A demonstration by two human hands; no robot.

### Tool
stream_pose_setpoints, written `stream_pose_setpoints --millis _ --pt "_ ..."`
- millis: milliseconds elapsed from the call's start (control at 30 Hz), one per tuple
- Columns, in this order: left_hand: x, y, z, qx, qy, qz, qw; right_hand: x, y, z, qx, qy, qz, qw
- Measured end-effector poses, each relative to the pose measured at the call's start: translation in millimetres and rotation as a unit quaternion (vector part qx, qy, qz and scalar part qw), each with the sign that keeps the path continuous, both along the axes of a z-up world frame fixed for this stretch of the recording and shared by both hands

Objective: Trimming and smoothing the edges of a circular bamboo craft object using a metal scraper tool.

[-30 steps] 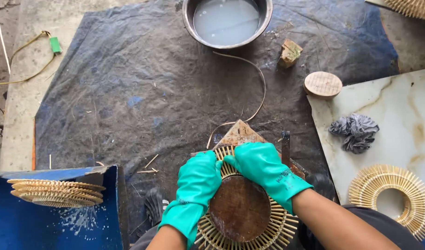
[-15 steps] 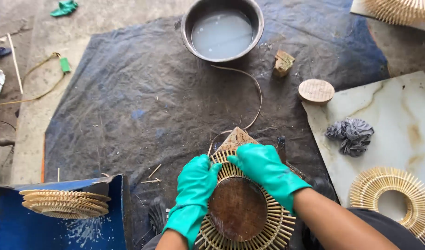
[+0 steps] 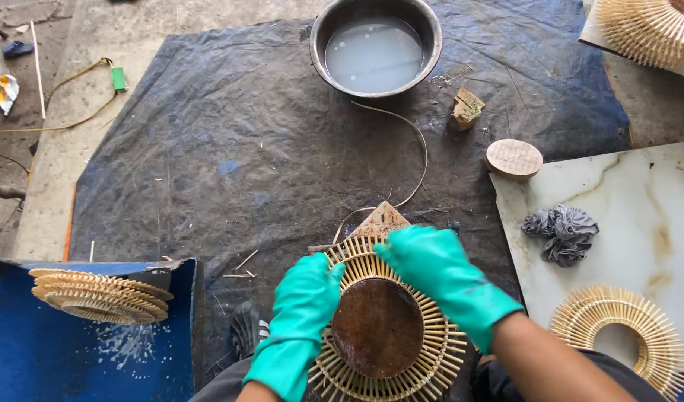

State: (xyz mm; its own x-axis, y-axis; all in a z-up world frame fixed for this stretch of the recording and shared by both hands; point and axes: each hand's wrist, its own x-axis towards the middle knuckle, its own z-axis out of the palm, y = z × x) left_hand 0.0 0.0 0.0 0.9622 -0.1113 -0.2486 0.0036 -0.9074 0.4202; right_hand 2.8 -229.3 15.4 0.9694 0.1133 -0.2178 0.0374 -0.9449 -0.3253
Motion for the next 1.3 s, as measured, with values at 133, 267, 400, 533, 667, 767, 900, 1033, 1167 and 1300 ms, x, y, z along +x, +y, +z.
stream_pose_setpoints --millis 133,267,400,533,667,767,900,1033,1167,1300 --pt "23 -19 -9 0.051 0.062 -0.044 0.996 20 29 -35 0.0 -0.05 0.077 0.996" --pt "20 -18 -39 0.022 0.03 -0.042 0.998 26 30 -52 -0.002 -0.016 0.091 0.996" --pt "21 -27 -34 0.033 0.009 -0.022 0.999 27 33 -48 -0.017 0.002 0.069 0.997" --pt "23 -28 -29 0.021 -0.014 -0.011 1.0 21 36 -45 -0.034 -0.003 0.03 0.999" --pt "28 -23 -29 0.007 -0.028 -0.012 1.0 36 2 -27 0.008 -0.021 -0.04 0.999" --pt "14 -12 -37 0.009 -0.022 -0.001 1.0 25 -15 2 0.027 0.061 -0.093 0.993" --pt "13 -8 -29 0.004 -0.004 0.011 1.0 9 -4 -18 -0.033 0.085 -0.075 0.993" --pt "7 -9 -34 0.016 -0.008 0.014 1.0 -2 3 -50 -0.042 -0.049 -0.057 0.996" --pt "5 -10 -32 0.025 -0.012 0.008 1.0 -3 9 -52 -0.042 -0.079 -0.065 0.994" --pt "-1 2 -41 0.001 -0.006 -0.007 1.0 3 6 -49 -0.033 -0.048 -0.085 0.995"
